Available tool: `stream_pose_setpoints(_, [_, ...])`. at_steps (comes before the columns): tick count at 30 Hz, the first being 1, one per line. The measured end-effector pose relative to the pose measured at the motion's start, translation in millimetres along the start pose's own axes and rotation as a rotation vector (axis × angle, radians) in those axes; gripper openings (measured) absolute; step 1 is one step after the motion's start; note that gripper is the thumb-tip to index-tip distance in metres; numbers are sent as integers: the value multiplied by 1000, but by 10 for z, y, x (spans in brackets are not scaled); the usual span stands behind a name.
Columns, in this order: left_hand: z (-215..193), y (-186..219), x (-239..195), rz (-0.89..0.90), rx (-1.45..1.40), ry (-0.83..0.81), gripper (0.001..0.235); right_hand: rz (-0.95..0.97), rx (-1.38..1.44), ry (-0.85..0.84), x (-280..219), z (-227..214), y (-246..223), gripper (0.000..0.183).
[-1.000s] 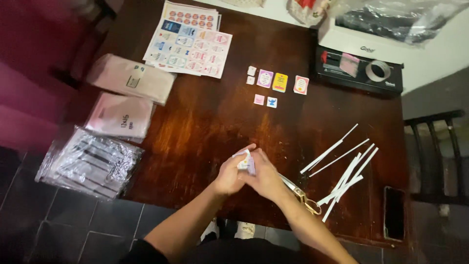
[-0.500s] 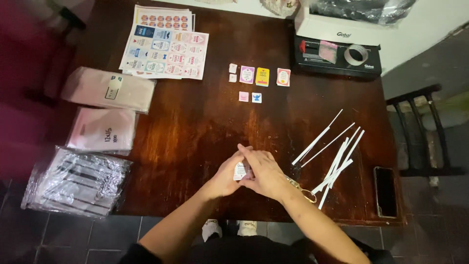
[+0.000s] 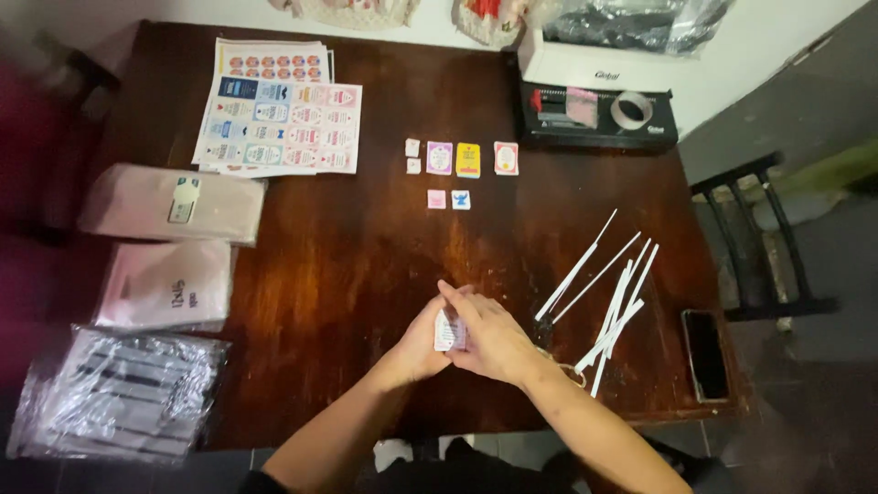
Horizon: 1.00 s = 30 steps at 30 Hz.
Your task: The person uses gold-handled scissors to cut a sheet of printed labels into smaller pieces on a wooden table. They trim the edges of the sheet, then cut it into vertical strips and smaller sections, placing the cut pieces on the table.
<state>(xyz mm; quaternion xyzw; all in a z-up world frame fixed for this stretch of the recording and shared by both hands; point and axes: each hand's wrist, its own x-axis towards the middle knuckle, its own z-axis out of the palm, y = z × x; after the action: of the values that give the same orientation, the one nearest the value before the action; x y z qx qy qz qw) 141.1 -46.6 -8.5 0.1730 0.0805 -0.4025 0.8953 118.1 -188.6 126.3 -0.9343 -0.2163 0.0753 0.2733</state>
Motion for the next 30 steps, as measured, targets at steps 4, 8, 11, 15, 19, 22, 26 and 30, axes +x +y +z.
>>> stream_pose_setpoints(4, [151,177,22,-34,-91,39,66,-65,158,42,306,-206,577,106])
stream_pose_setpoints(8, [143,282,-110,3,223,302,65,-20,11,128,1044,-323,1734,97])
stream_pose_setpoints(11, [-127,112,-74,60,186,325,60,-25,28,133,1393,-305,2334,95])
stream_pose_setpoints(15, [-304,94,87,226,569,500,55,53,125,152,1375,-285,2217,90])
stream_pose_setpoints(19, [-222,320,104,513,1613,829,34,20,153,75,1098,-244,1811,86])
stream_pose_setpoints(22, [163,471,168,545,1777,836,44,-45,87,-13,843,-59,1659,81])
stream_pose_setpoints(26, [47,347,438,402,2039,804,55,-70,69,19,659,76,1518,73])
stream_pose_setpoints(30, [-366,287,548,244,1928,827,17,18,85,79,510,75,1413,70])
